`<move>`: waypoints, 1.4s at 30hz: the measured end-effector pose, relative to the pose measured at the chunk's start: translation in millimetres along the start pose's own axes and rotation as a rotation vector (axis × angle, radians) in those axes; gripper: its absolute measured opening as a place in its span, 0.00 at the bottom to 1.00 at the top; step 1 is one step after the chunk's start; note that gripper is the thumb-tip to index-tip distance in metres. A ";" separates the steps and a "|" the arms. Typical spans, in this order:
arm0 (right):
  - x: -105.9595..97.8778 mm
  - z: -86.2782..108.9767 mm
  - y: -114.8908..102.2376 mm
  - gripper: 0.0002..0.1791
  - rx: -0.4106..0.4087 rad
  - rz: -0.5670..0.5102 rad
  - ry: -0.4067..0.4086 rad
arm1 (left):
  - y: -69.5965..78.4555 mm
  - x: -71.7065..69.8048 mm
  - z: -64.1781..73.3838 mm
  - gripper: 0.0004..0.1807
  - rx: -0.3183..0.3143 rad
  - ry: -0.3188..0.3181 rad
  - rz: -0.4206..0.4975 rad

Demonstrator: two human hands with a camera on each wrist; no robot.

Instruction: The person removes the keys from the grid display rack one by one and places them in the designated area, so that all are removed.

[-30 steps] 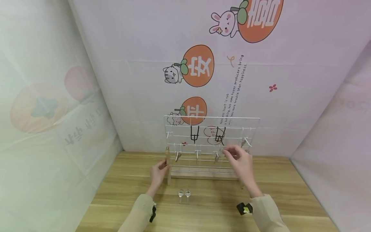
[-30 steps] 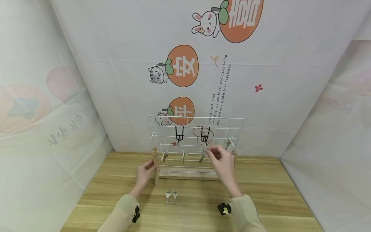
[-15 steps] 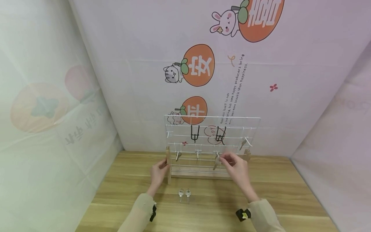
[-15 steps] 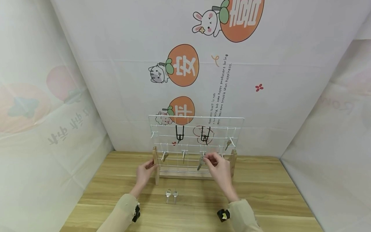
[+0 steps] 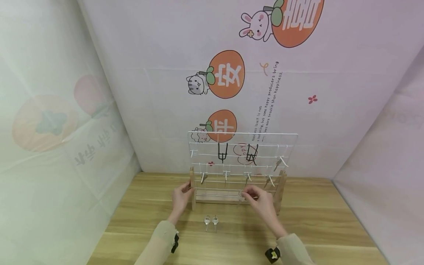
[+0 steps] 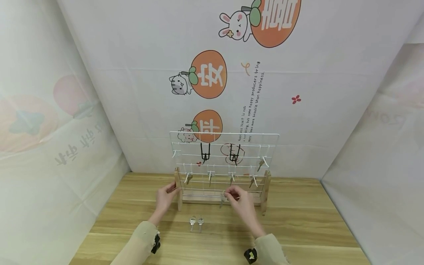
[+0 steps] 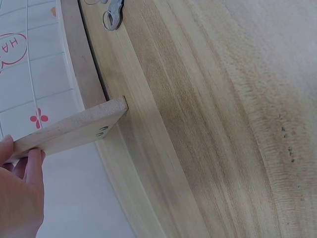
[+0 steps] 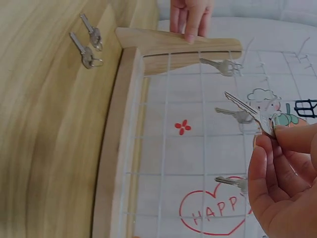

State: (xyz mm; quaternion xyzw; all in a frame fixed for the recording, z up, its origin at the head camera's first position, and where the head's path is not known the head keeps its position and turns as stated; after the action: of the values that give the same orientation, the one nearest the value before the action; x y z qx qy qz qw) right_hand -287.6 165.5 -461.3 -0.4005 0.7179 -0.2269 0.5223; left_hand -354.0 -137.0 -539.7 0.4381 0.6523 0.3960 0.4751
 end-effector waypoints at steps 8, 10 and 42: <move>16.7 6.8 10.6 0.03 0.040 -0.042 -0.064 | 0.5 0.1 0.5 0.20 0.010 0.011 -0.017; 20.4 8.0 13.3 0.02 0.046 -0.047 -0.073 | 0.2 0.4 0.5 0.19 0.010 0.014 -0.023; 81.6 19.5 62.4 0.03 0.121 -0.071 -0.262 | -0.7 0.9 0.1 0.18 0.039 0.031 -0.021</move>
State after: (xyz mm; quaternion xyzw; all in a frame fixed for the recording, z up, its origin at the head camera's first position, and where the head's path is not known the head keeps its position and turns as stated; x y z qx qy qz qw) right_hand -301.4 137.0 -561.0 -0.4199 0.6140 -0.2339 0.6262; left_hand -354.2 -136.3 -540.6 0.4343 0.6718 0.3848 0.4605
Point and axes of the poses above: each hand's wrist, its own z-axis away from the middle knuckle, its own x-axis out of the palm, y = z × x, the point moved 5 cm from there along -z, towards the middle knuckle, and after that the axes turned 6 degrees about -y, right-handed, at the moved point
